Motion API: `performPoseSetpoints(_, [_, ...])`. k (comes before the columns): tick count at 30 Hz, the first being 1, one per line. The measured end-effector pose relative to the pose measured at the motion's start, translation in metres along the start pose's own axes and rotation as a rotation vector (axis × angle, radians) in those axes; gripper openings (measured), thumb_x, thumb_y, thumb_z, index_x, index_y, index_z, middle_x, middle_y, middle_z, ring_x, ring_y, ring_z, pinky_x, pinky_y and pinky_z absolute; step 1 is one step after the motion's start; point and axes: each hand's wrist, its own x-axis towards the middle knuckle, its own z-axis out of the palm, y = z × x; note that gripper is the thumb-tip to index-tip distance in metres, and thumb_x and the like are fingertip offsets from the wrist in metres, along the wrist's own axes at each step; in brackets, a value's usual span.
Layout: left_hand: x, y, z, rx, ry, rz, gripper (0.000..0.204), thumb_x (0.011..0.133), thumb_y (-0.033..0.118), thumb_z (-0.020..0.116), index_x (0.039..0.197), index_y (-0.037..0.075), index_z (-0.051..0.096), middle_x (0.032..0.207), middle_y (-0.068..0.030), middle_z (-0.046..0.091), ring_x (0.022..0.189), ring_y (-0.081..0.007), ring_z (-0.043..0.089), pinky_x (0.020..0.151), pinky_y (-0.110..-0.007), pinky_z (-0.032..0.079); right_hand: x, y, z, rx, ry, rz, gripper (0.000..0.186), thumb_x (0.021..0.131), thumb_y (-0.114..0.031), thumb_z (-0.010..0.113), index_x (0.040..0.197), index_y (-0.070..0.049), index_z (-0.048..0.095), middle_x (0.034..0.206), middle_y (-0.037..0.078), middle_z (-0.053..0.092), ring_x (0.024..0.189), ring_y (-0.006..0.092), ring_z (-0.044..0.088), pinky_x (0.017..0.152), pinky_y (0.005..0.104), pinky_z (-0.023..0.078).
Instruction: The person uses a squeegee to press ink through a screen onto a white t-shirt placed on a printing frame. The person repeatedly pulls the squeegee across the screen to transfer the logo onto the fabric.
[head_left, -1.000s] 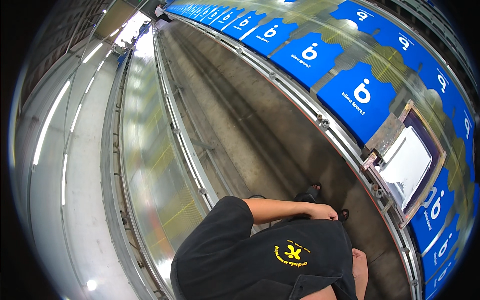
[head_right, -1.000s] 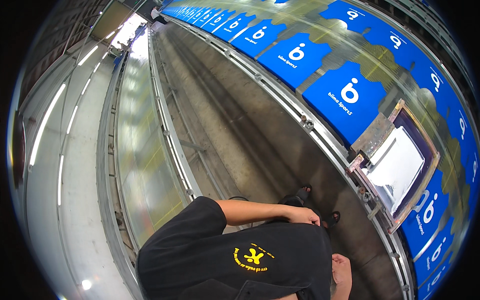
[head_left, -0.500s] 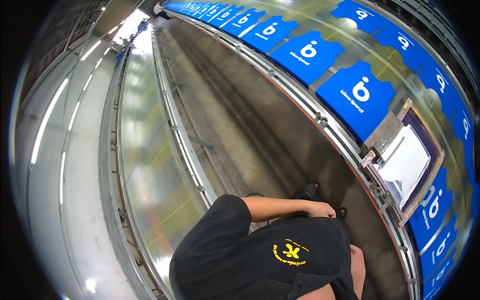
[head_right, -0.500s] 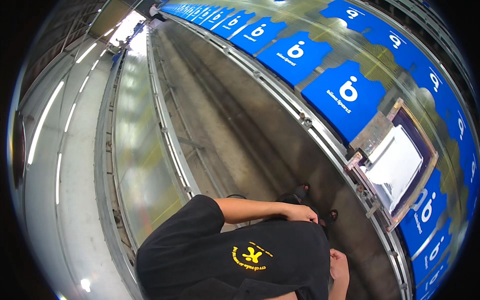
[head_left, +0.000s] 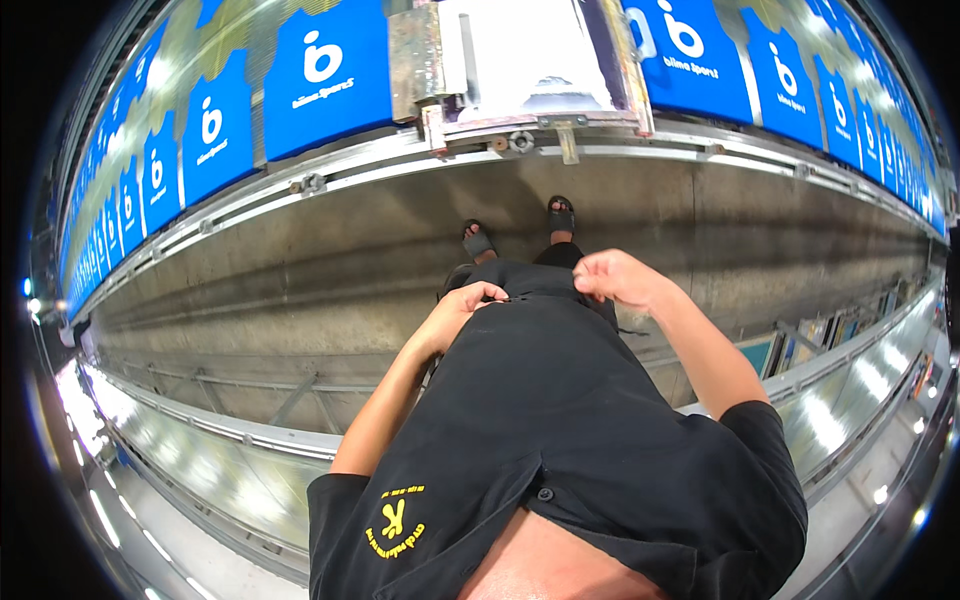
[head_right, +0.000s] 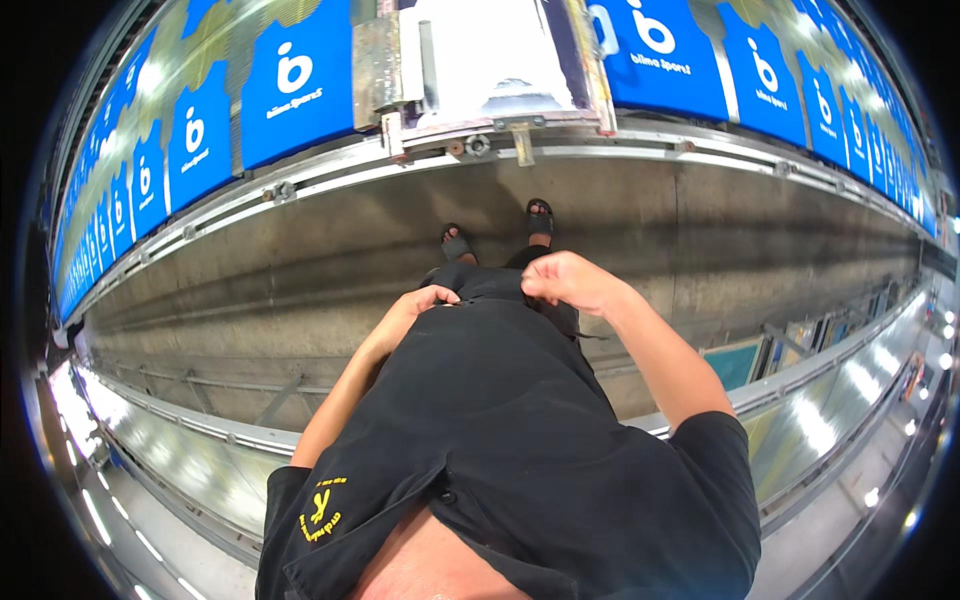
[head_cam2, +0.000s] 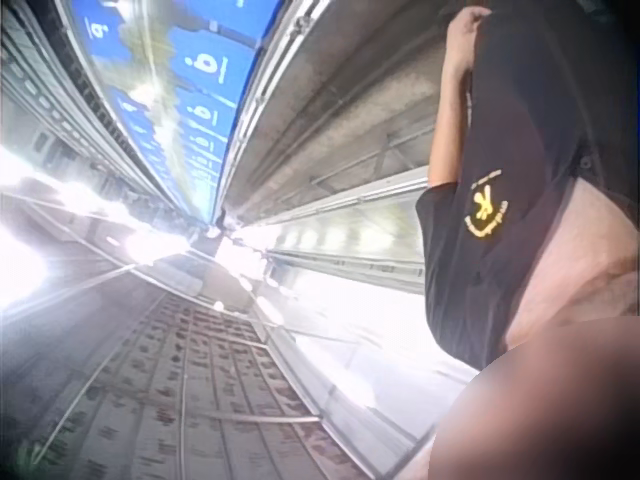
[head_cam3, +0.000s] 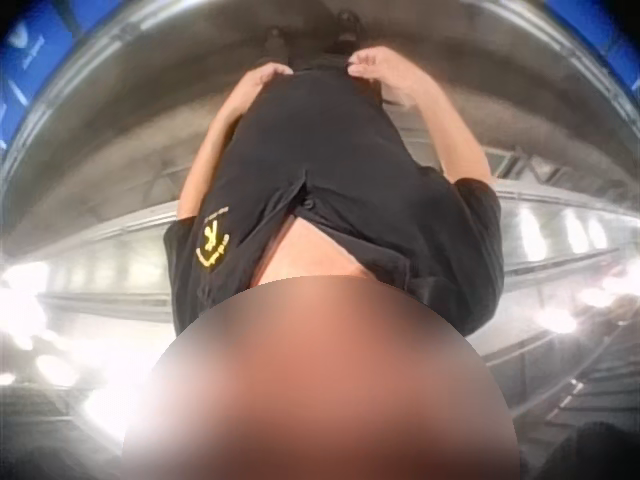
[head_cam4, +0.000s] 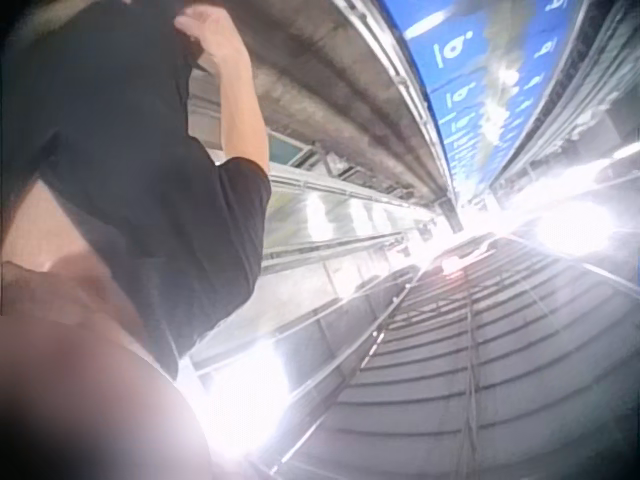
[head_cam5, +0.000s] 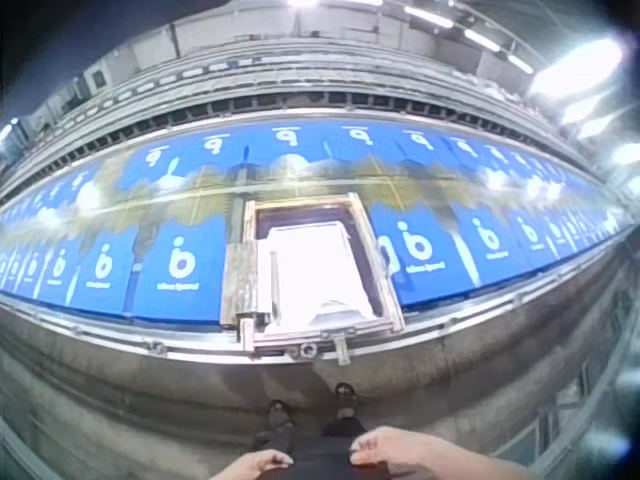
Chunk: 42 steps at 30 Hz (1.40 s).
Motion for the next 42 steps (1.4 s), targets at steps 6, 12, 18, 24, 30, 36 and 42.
performPoseSetpoints(6, [-0.005,-0.016,0.001,-0.049,0.040,-0.072,0.022,0.108,0.008,0.073,0.128,0.003,0.067,0.108,-0.0011,0.078,0.099,-0.0053,0.069,0.089,-0.025,0.056,-0.010,0.015,0.008,-0.044,-0.034,-0.012,0.018,0.103,-0.021,0.083,0.100,-0.005,0.076,0.099,-0.003,0.074,0.095,0.0078,0.065,0.091,0.0277,0.053])
performPoseSetpoints(12, [-0.005,-0.014,0.004,-0.004,0.050,-0.089,0.023,0.106,0.008,0.074,0.128,0.004,0.067,0.107,-0.0002,0.078,0.097,-0.0044,0.068,0.088,-0.025,0.056,-0.006,0.024,0.001,0.038,0.001,-0.078,0.021,0.103,-0.023,0.082,0.109,-0.003,0.077,0.101,-0.002,0.075,0.097,0.0085,0.066,0.095,0.0277,0.053])
performPoseSetpoints(18, [-0.007,-0.012,0.008,0.062,0.076,-0.073,0.023,0.107,0.008,0.074,0.128,0.004,0.068,0.108,0.0020,0.076,0.097,-0.0040,0.068,0.088,-0.024,0.056,-0.004,-0.005,-0.017,-0.051,-0.096,-0.005,0.033,0.102,-0.035,0.082,0.105,-0.003,0.076,0.084,0.000,0.071,0.081,0.0099,0.067,0.076,0.0276,0.055])
performPoseSetpoints(24, [-0.003,-0.014,0.007,0.014,0.060,-0.081,0.020,0.110,0.011,0.071,0.128,0.004,0.068,0.108,0.0019,0.076,0.097,-0.0038,0.067,0.087,-0.024,0.056,0.031,-0.024,0.006,-0.874,0.120,-0.350,0.038,0.099,-0.039,0.078,0.107,-0.003,0.082,0.082,0.011,0.077,0.078,0.0247,0.076,0.074,0.0398,0.059])
performPoseSetpoints(30, [-0.008,-0.002,0.009,0.110,0.039,0.001,0.021,0.111,0.016,0.070,0.127,0.003,0.068,0.108,0.0019,0.076,0.097,-0.0041,0.067,0.086,-0.025,0.056,0.032,-0.053,0.035,-0.852,-0.205,-0.028,0.026,0.098,-0.024,0.079,0.112,-0.002,0.084,0.097,0.013,0.083,0.085,0.0211,0.077,0.079,0.0369,0.059])
performPoseSetpoints(36, [-0.005,-0.008,0.003,0.036,0.018,0.006,0.022,0.112,0.019,0.070,0.127,0.003,0.069,0.107,0.0021,0.075,0.095,-0.0046,0.067,0.085,-0.025,0.057,0.016,-0.075,0.046,-0.956,-0.189,0.013,0.020,0.094,-0.016,0.076,0.106,-0.001,0.083,0.091,0.012,0.082,0.083,0.0238,0.077,0.077,0.0380,0.060])
performPoseSetpoints(42, [-0.003,-0.007,-0.001,0.017,0.021,-0.012,0.021,0.111,0.020,0.071,0.124,0.004,0.071,0.111,0.0018,0.075,0.100,-0.0057,0.068,0.090,-0.026,0.056,0.016,-0.079,0.057,-1.139,-0.134,-0.092,0.015,0.089,-0.014,0.071,0.091,-0.002,0.081,0.084,0.015,0.079,0.079,0.0303,0.076,0.076,0.0433,0.059])
